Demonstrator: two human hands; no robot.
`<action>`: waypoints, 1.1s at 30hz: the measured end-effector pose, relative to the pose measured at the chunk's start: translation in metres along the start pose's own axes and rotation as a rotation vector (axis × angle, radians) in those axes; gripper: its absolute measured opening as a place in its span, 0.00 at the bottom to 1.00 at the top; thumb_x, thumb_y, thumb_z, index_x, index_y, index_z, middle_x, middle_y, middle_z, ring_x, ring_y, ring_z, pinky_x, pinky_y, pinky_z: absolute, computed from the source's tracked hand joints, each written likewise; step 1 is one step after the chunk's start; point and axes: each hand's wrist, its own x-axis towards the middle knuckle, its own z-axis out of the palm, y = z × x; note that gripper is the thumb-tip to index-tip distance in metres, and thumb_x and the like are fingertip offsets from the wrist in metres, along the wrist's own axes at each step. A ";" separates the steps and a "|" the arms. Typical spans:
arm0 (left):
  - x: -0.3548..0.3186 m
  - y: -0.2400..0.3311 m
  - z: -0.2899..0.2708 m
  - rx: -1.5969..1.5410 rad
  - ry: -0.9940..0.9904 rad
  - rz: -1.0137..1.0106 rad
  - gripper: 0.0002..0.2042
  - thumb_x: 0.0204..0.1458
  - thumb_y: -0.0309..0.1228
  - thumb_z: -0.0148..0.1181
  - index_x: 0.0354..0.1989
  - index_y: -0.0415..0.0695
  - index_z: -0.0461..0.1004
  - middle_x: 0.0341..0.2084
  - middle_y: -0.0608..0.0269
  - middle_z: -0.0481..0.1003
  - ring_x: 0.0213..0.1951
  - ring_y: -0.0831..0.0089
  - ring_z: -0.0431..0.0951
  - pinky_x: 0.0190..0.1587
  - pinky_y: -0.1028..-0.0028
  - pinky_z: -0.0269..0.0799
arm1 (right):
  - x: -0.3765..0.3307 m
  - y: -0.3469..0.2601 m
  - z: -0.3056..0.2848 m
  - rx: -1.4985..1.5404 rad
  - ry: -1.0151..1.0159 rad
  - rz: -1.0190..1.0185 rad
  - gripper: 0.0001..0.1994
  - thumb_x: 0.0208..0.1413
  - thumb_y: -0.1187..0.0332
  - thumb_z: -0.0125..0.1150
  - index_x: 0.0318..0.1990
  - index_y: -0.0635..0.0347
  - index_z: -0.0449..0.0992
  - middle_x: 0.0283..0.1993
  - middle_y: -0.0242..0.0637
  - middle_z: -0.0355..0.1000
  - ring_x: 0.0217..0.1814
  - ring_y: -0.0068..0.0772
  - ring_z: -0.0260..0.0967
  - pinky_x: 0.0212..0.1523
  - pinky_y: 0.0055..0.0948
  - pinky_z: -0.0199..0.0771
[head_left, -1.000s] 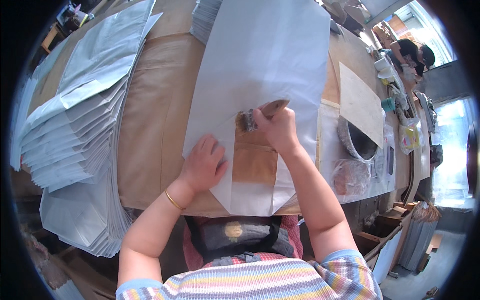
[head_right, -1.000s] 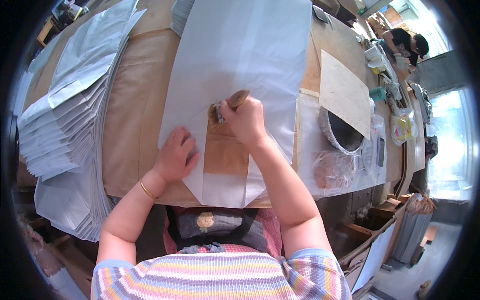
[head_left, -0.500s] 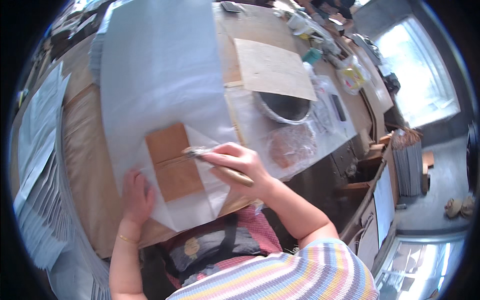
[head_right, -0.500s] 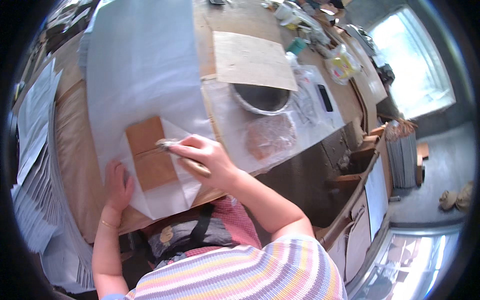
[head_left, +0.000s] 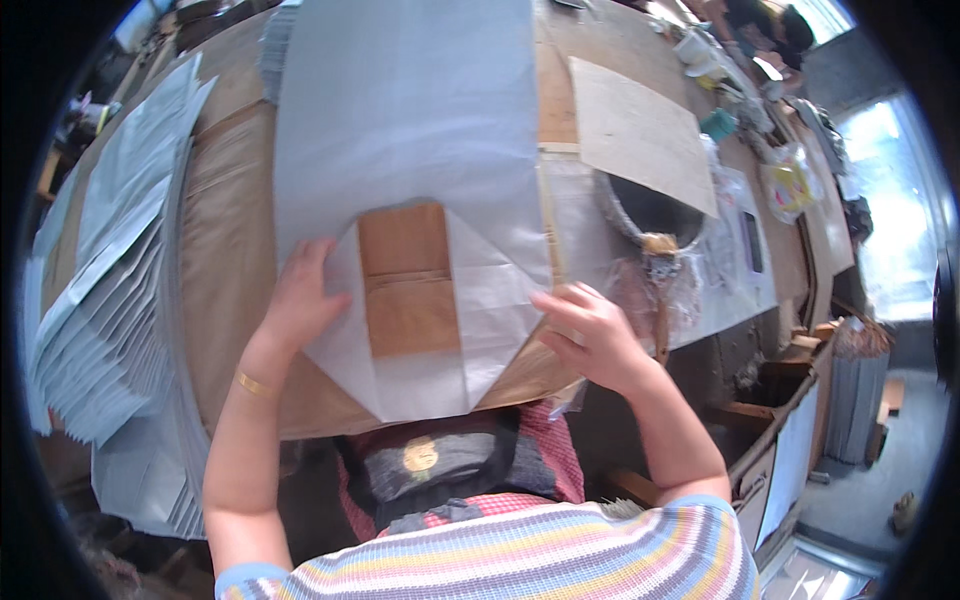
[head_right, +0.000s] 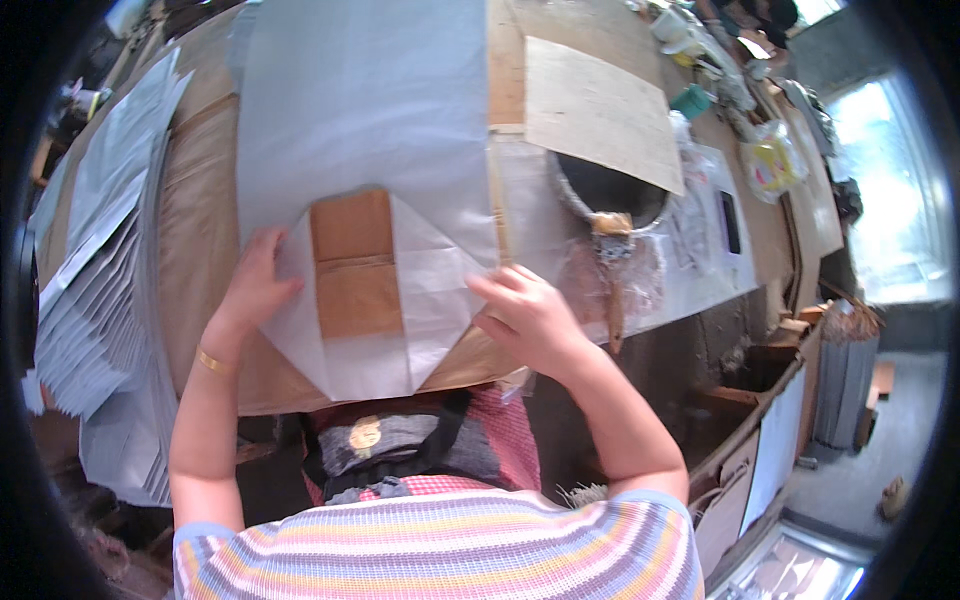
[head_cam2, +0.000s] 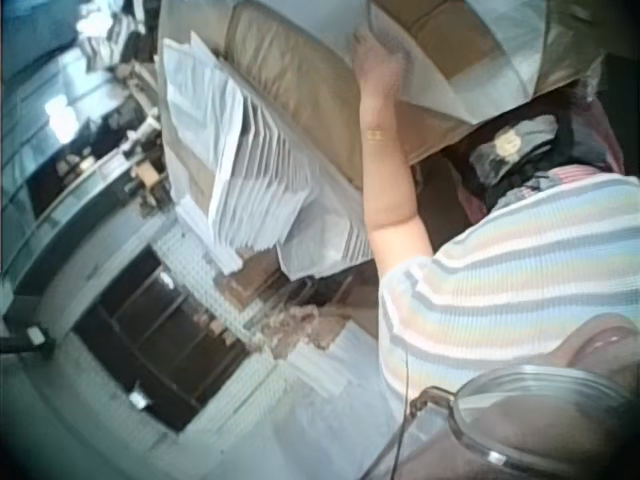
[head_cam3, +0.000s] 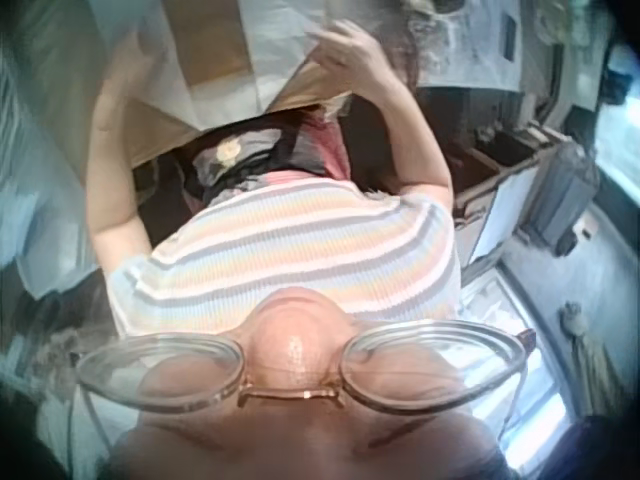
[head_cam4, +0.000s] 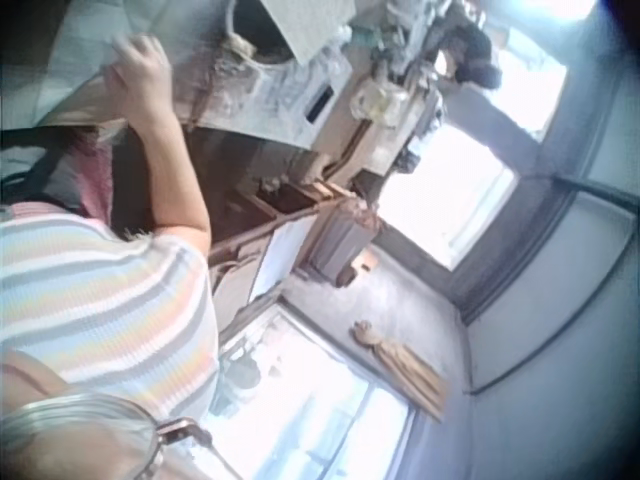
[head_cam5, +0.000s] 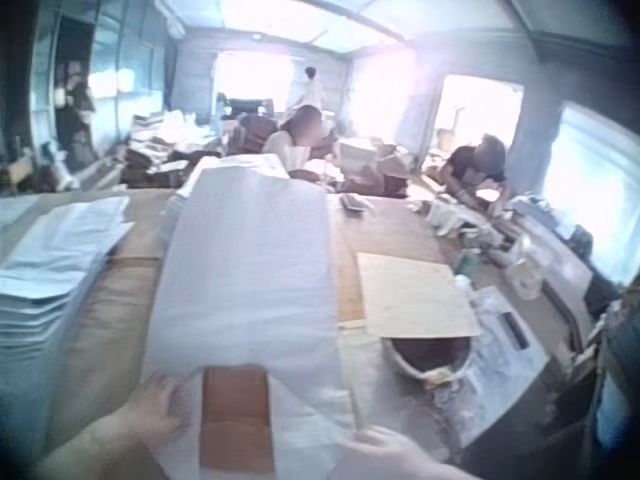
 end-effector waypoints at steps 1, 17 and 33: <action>0.016 -0.001 0.001 -0.092 0.032 0.009 0.23 0.40 0.22 0.60 0.49 0.38 0.68 0.50 0.46 0.71 0.51 0.49 0.71 0.51 0.61 0.70 | 0.020 0.010 0.032 -0.140 0.122 -0.032 0.27 0.48 0.73 0.66 0.58 0.61 0.68 0.49 0.49 0.71 0.51 0.53 0.68 0.55 0.44 0.68; -0.021 -0.006 0.014 0.512 0.294 0.618 0.02 0.38 0.23 0.58 0.22 0.41 0.73 0.23 0.56 0.72 0.30 0.60 0.75 0.33 0.65 0.74 | 0.052 0.026 0.071 -0.584 0.038 -0.280 0.13 0.41 0.73 0.59 0.39 0.62 0.78 0.37 0.33 0.73 0.41 0.33 0.72 0.36 0.29 0.77; -0.074 0.006 -0.004 0.072 -0.341 0.467 0.21 0.42 0.22 0.56 0.49 0.41 0.74 0.61 0.46 0.65 0.63 0.47 0.62 0.65 0.56 0.58 | 0.013 -0.022 0.055 -0.230 -0.301 -0.155 0.33 0.42 0.80 0.56 0.62 0.60 0.65 0.65 0.47 0.60 0.69 0.48 0.56 0.66 0.43 0.61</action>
